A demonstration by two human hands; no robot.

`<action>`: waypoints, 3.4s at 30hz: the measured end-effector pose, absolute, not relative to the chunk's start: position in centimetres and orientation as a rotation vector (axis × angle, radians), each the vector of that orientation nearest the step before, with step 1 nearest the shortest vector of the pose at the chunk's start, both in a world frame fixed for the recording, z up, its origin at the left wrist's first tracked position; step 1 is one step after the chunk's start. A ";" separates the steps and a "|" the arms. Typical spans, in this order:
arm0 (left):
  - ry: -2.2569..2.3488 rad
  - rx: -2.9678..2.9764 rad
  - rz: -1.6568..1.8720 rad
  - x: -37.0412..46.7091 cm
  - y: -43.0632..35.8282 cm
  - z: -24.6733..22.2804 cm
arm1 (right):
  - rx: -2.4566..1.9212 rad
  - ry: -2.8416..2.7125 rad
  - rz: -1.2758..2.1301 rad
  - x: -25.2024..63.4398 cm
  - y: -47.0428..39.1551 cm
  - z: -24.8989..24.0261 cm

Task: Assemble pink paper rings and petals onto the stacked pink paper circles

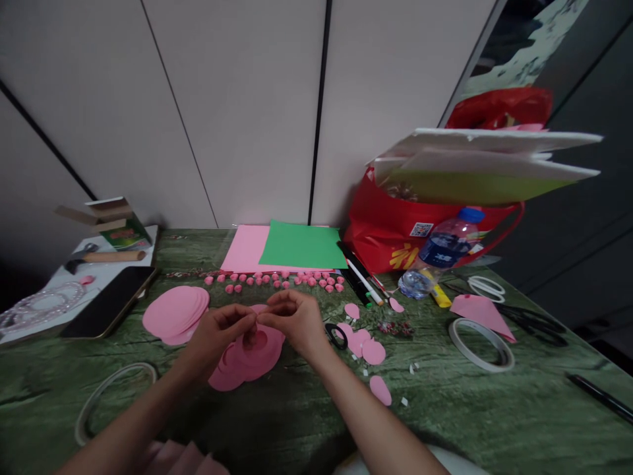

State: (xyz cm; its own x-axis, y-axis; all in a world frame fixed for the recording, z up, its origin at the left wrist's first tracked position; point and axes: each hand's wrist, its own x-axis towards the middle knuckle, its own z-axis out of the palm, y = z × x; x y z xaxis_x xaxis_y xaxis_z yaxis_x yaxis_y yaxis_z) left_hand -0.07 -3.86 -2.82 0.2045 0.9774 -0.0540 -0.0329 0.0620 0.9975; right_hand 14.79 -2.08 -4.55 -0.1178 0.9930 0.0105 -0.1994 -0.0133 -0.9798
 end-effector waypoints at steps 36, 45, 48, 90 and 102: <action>1.036 1.355 0.870 -0.4 -4.0 -2.5 | -0.959 -1.370 1.494 15.2 -2.2 -4.2; 1.003 1.536 0.761 -0.7 -3.9 -2.1 | -0.914 -1.459 1.589 15.2 -2.4 -4.1; 0.963 1.517 0.713 -0.7 -4.0 -2.0 | -0.895 -1.510 1.584 15.0 -2.6 -3.9; 0.879 1.120 0.902 -0.9 -3.8 -3.2 | -0.945 -1.837 0.462 14.6 -3.1 -4.7; 0.775 1.007 0.770 -1.0 -4.0 -2.9 | -0.858 -1.791 0.447 14.5 -3.1 -4.0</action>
